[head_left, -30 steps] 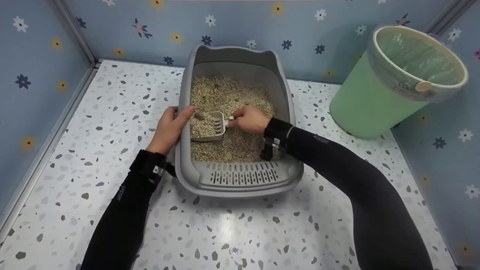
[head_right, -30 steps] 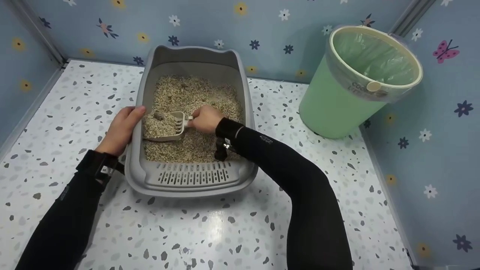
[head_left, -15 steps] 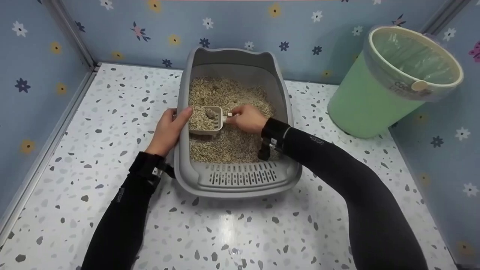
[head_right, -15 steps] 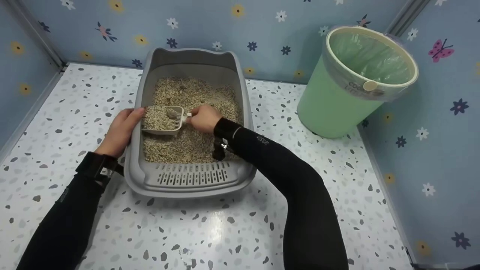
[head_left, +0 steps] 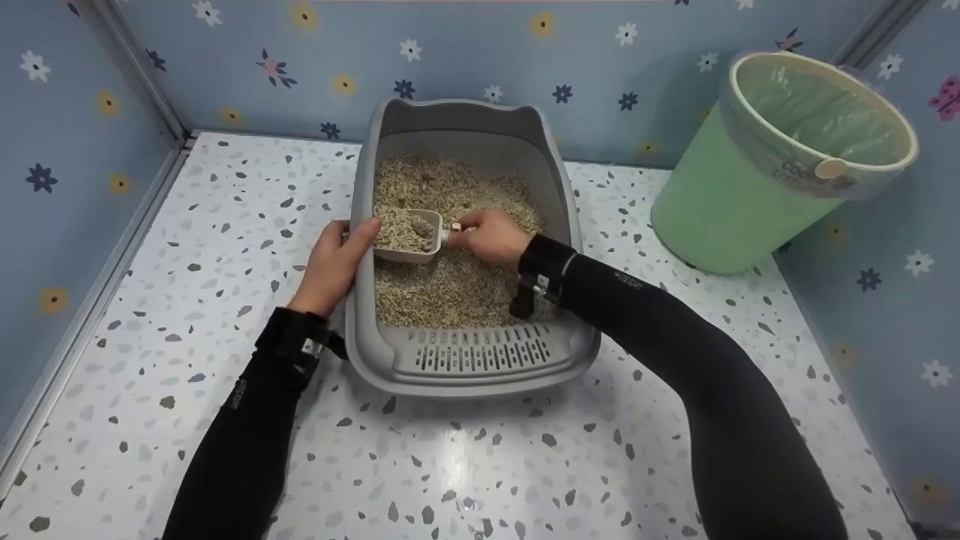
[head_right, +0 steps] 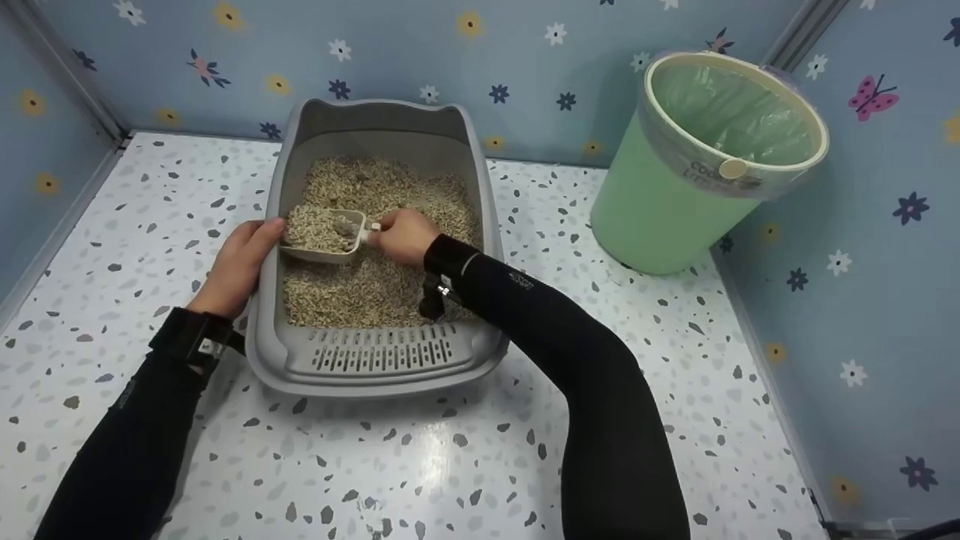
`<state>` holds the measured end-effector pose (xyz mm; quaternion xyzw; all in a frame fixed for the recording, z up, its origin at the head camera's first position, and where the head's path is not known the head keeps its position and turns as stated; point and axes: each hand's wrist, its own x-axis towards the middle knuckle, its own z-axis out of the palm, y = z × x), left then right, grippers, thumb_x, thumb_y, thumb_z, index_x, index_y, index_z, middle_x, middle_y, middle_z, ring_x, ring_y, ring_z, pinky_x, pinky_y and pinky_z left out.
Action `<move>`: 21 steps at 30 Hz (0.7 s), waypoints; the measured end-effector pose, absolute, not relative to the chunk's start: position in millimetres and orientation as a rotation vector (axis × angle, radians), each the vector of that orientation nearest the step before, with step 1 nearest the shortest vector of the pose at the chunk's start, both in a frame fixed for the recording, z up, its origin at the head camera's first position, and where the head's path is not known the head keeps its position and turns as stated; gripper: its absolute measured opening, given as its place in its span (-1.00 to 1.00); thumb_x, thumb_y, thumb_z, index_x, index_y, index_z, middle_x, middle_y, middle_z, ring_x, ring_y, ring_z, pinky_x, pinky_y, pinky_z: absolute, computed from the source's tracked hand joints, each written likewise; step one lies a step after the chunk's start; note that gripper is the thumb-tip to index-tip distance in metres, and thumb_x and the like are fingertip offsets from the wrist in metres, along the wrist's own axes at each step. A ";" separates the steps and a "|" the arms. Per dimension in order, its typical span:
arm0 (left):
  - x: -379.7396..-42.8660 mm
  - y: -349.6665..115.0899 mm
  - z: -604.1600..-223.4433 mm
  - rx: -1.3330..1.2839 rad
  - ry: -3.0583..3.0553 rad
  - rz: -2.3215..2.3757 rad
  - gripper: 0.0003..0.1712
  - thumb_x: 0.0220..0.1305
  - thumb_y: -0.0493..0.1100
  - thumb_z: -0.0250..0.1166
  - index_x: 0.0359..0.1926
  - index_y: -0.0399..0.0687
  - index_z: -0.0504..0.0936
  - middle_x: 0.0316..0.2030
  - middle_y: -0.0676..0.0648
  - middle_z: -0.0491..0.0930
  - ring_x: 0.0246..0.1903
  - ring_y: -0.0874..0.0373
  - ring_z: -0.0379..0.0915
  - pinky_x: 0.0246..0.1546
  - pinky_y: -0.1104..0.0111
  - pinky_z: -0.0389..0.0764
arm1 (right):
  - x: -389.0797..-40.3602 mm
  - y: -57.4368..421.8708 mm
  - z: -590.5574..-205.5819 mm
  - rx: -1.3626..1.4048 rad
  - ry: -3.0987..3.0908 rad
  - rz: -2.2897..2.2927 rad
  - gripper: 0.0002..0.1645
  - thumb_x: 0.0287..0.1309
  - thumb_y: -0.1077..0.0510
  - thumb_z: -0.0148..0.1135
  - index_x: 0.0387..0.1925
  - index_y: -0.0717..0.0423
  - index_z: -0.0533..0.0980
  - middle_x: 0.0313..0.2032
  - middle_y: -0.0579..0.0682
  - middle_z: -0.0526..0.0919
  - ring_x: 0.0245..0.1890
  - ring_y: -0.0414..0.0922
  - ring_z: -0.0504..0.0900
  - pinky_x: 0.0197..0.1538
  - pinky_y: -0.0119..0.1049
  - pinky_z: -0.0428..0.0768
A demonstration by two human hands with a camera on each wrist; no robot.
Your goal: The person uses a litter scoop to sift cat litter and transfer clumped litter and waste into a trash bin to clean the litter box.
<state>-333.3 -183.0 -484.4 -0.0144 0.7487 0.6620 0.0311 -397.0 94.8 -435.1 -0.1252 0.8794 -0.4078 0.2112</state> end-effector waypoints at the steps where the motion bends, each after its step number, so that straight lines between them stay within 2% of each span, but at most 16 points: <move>1: -333.2 -183.3 -484.6 -0.042 2.309 2.041 0.07 0.55 0.48 0.23 0.55 -0.36 0.30 0.21 -0.33 0.51 0.10 -0.14 0.53 0.14 0.16 0.55 | -397.5 94.5 -435.2 -0.347 2.436 -1.153 -0.72 0.68 0.06 0.29 0.09 0.17 0.75 -0.45 -0.12 0.39 -0.57 -0.20 0.21 -0.35 -0.28 0.24; 5: -333.0 -182.9 -485.1 -0.038 2.318 2.037 0.05 0.57 0.47 0.21 0.54 -0.36 0.32 0.21 -0.34 0.51 0.09 -0.13 0.52 0.13 0.18 0.53 | -397.6 94.8 -434.1 -0.331 2.420 -1.206 -0.78 0.67 0.09 0.30 -0.04 0.18 0.71 -0.44 -0.10 0.36 -0.55 -0.19 0.20 -0.32 -0.26 0.23; 7: -332.9 -182.3 -485.1 -0.042 2.314 2.040 0.05 0.56 0.47 0.22 0.53 -0.37 0.32 0.21 -0.35 0.53 0.10 -0.16 0.54 0.13 0.18 0.56 | -397.8 95.4 -433.8 -0.338 2.431 -1.201 -0.74 0.67 0.10 0.29 -0.12 0.24 0.68 -0.44 -0.07 0.32 -0.53 -0.17 0.21 -0.31 -0.26 0.24; 10: -332.8 -181.6 -485.3 -0.056 2.308 2.044 0.07 0.55 0.48 0.23 0.54 -0.37 0.31 0.23 -0.39 0.53 0.12 -0.20 0.56 0.12 0.18 0.58 | -397.7 96.6 -432.5 -0.333 2.485 -1.199 -0.73 0.66 0.10 0.28 -0.12 0.24 0.70 -0.39 -0.11 0.37 -0.48 -0.19 0.28 -0.28 -0.30 0.28; 12: -333.2 -181.1 -485.4 -0.058 2.301 2.050 0.08 0.55 0.48 0.23 0.55 -0.39 0.30 0.25 -0.43 0.53 0.14 -0.23 0.56 0.13 0.18 0.59 | -397.2 97.6 -431.0 -0.315 2.504 -1.224 -0.68 0.67 0.10 0.27 -0.11 0.33 0.69 -0.38 -0.10 0.40 -0.47 -0.21 0.29 -0.30 -0.33 0.29; 14: -333.6 -180.7 -485.4 -0.059 2.306 2.049 0.08 0.55 0.47 0.23 0.55 -0.40 0.30 0.27 -0.45 0.52 0.14 -0.24 0.56 0.13 0.20 0.60 | -396.0 98.7 -428.7 -0.276 2.528 -1.244 -0.69 0.66 0.10 0.28 -0.02 0.30 0.73 -0.36 -0.10 0.49 -0.48 -0.24 0.33 -0.32 -0.36 0.32; 16: -333.9 -180.4 -485.2 -0.054 2.309 2.049 0.08 0.56 0.46 0.23 0.55 -0.41 0.30 0.26 -0.46 0.52 0.13 -0.22 0.56 0.13 0.21 0.59 | -393.5 100.5 -425.1 -0.231 2.529 -1.264 -0.67 0.67 0.09 0.28 0.12 0.29 0.74 -0.33 0.00 0.62 -0.49 -0.23 0.37 -0.35 -0.35 0.36; 18: -333.9 -180.5 -484.8 -0.051 2.317 2.046 0.06 0.56 0.45 0.22 0.53 -0.42 0.32 0.24 -0.44 0.52 0.09 -0.18 0.55 0.11 0.21 0.59 | -390.7 102.9 -420.8 -0.220 2.589 -1.224 -0.62 0.67 0.04 0.29 0.25 0.19 0.73 -0.18 0.04 0.74 -0.43 -0.24 0.47 -0.25 -0.36 0.46; 21: -333.8 -181.4 -484.1 -0.047 2.327 2.039 0.05 0.56 0.46 0.23 0.51 -0.43 0.34 0.20 -0.41 0.52 0.04 -0.12 0.54 0.09 0.20 0.59 | -384.8 108.0 -411.9 -0.239 2.705 -1.130 -0.56 0.66 -0.05 0.29 0.33 0.08 0.72 -0.05 0.05 0.79 -0.29 -0.20 0.57 -0.07 -0.28 0.54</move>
